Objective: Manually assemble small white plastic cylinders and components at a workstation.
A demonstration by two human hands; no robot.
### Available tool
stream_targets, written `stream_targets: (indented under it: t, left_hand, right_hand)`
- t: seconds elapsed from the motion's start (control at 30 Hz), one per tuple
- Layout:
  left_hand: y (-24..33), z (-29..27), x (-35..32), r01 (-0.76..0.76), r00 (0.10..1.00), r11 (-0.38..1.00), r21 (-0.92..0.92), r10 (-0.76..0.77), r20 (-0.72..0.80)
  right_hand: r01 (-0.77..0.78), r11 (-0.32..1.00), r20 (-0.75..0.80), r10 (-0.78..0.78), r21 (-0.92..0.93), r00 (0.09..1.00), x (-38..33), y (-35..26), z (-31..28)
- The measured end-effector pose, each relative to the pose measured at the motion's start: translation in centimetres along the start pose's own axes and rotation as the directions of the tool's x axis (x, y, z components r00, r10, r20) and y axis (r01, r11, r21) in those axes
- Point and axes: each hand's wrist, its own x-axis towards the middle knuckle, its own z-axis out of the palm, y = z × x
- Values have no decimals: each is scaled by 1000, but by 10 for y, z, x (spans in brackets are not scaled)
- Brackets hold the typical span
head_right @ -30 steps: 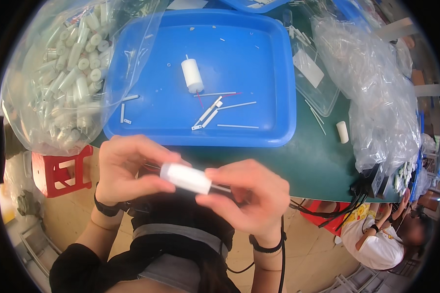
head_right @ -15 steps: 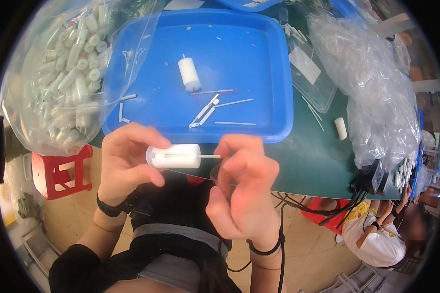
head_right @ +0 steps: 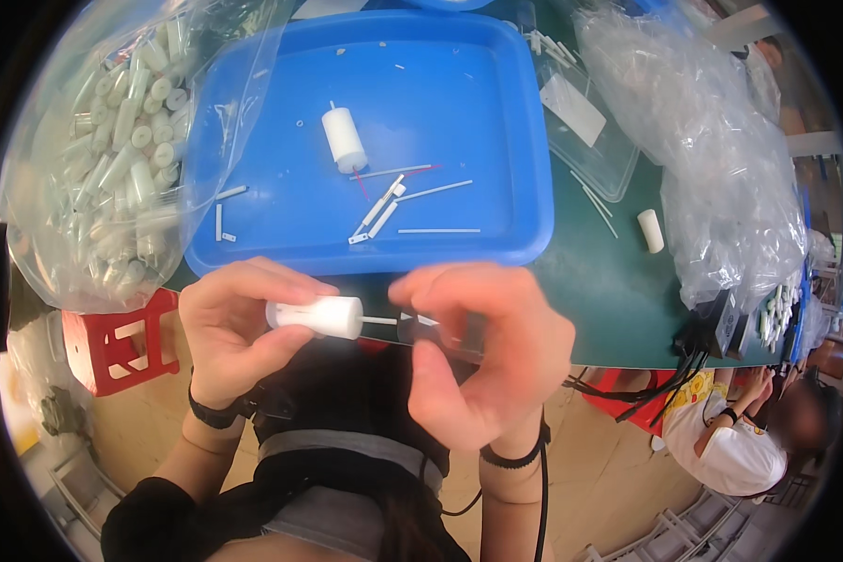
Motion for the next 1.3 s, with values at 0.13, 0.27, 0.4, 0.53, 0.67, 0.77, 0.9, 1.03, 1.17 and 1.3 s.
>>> stream_targets:
  t: [0.13, 0.27, 0.4, 0.53, 0.67, 0.77, 0.9, 1.03, 1.17, 1.3]
  left_hand:
    - [-1, -1, 2, -42, 999, 998, 57, 41, 11]
    - [1, 3, 4, -16, 999, 996, 87, 19, -33]
    - [1, 2, 6, -34, 999, 988, 153, 33, 9]
    - [11, -4, 11, 25, 994, 969, 246, -50, 94]
    - [13, -4, 12, 128, 980, 969, 213, -157, 125]
    - [15, 12, 7, 257, 950, 960, -114, -272, -154]
    - [1, 3, -5, 166, 984, 986, -31, -164, 73]
    - [0, 6, -14, 151, 988, 988, 1, -151, 13]
    - [6, 5, -16, 11, 996, 992, 123, -21, 82]
    - [6, 10, -28, -154, 983, 943, 295, 118, 137]
  right_hand:
    - [28, 999, -9, -28, 21, 1000, 1, 4, -5]
    - [16, 998, 119, -10, -53, 993, -1, 5, -2]
    - [4, 1000, 61, -2, -31, 998, -4, 5, 1]
    - [-23, 999, 69, 25, -27, 997, -13, 9, 1]
    - [-85, 996, 106, 88, -28, 990, -19, 7, 5]
    - [-54, 995, 30, 57, -88, 998, -24, 5, 2]
    - [-62, 994, 74, 69, -88, 995, -30, -2, 7]
    - [10, 993, 134, 5, -114, 991, -34, -1, 11]
    - [41, 987, 174, -14, -153, 985, -39, -13, 9]
    - [113, 953, 195, -58, -282, 979, -48, -23, 8]
